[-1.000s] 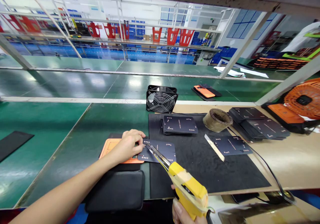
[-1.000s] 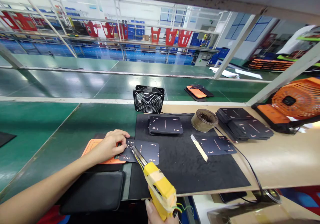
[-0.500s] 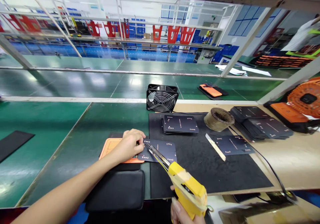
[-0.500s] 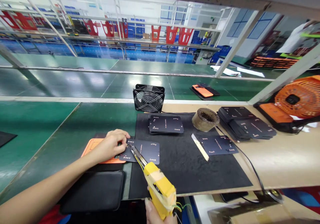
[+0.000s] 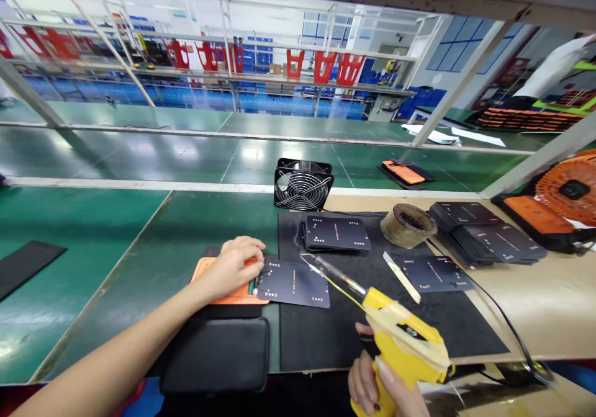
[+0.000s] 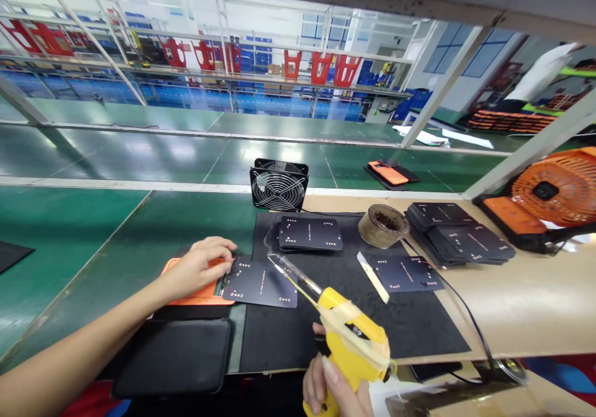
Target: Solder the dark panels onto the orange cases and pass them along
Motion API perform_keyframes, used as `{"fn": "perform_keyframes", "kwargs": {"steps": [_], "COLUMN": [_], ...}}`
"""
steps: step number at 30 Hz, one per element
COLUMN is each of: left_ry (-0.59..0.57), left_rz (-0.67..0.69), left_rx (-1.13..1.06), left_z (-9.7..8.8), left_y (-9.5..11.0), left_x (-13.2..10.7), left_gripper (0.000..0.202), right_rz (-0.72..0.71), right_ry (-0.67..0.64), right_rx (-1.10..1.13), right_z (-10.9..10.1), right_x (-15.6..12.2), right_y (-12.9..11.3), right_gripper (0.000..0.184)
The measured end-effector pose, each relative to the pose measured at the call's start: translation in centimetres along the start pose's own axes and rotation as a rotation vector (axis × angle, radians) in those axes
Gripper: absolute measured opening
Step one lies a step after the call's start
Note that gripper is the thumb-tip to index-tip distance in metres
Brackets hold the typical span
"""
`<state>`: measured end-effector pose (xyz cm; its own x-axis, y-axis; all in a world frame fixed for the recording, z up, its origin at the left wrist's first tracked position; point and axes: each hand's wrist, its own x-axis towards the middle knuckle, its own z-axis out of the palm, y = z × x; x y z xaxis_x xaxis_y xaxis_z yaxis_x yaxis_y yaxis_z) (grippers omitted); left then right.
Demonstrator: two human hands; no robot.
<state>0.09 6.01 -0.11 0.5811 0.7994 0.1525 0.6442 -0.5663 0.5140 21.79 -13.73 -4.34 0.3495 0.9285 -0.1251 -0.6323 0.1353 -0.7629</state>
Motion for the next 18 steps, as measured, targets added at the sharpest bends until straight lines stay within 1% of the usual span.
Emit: {"fn": "perform_keyframes", "kwargs": {"steps": [2, 3, 5, 7, 9, 11, 13, 16, 18], "left_ry": [0.084, 0.120, 0.154, 0.127, 0.037, -0.081, -0.165, -0.202, -0.212], "left_rz": [-0.010, -0.041, -0.128, -0.180, -0.173, -0.154, -0.133, -0.052, 0.021], "left_rx": [-0.005, 0.006, 0.055, 0.118, 0.174, 0.211, 0.224, 0.213, 0.190], "left_z": [-1.6, -2.5, -4.3, -5.9, -6.8, -7.0, -6.4, -5.0, -4.2], "left_y": [-1.8, -3.0, -5.7, -8.1, -9.7, -10.1, -9.7, -8.6, -8.2], "left_x": [-1.0, -1.8, -3.8, -6.2, -8.4, -10.0, -10.4, -9.4, -8.3], "left_gripper": [0.024, 0.027, 0.035, 0.043, 0.052, 0.068, 0.083, 0.093, 0.095], "right_rz": [0.022, 0.042, 0.086, 0.117, 0.134, 0.131, 0.123, 0.142, 0.157], "right_ry": [-0.023, -0.032, -0.043, -0.064, -0.101, -0.143, -0.179, -0.174, -0.122], "right_rx": [0.084, 0.124, 0.195, 0.243, 0.258, 0.248, 0.229, 0.205, 0.181], "right_z": [0.1, 0.2, 0.4, 0.7, 1.1, 1.7, 2.0, 1.8, 1.2], "right_x": [0.6, 0.9, 1.7, 2.5, 3.4, 4.3, 5.1, 5.8, 5.8], "right_y": [-0.8, -1.1, -1.7, -2.1, -2.2, -1.8, -1.2, 0.0, 0.3], "right_gripper": [0.044, 0.043, 0.040, 0.036, 0.032, 0.030, 0.028, 0.026, 0.027]}}
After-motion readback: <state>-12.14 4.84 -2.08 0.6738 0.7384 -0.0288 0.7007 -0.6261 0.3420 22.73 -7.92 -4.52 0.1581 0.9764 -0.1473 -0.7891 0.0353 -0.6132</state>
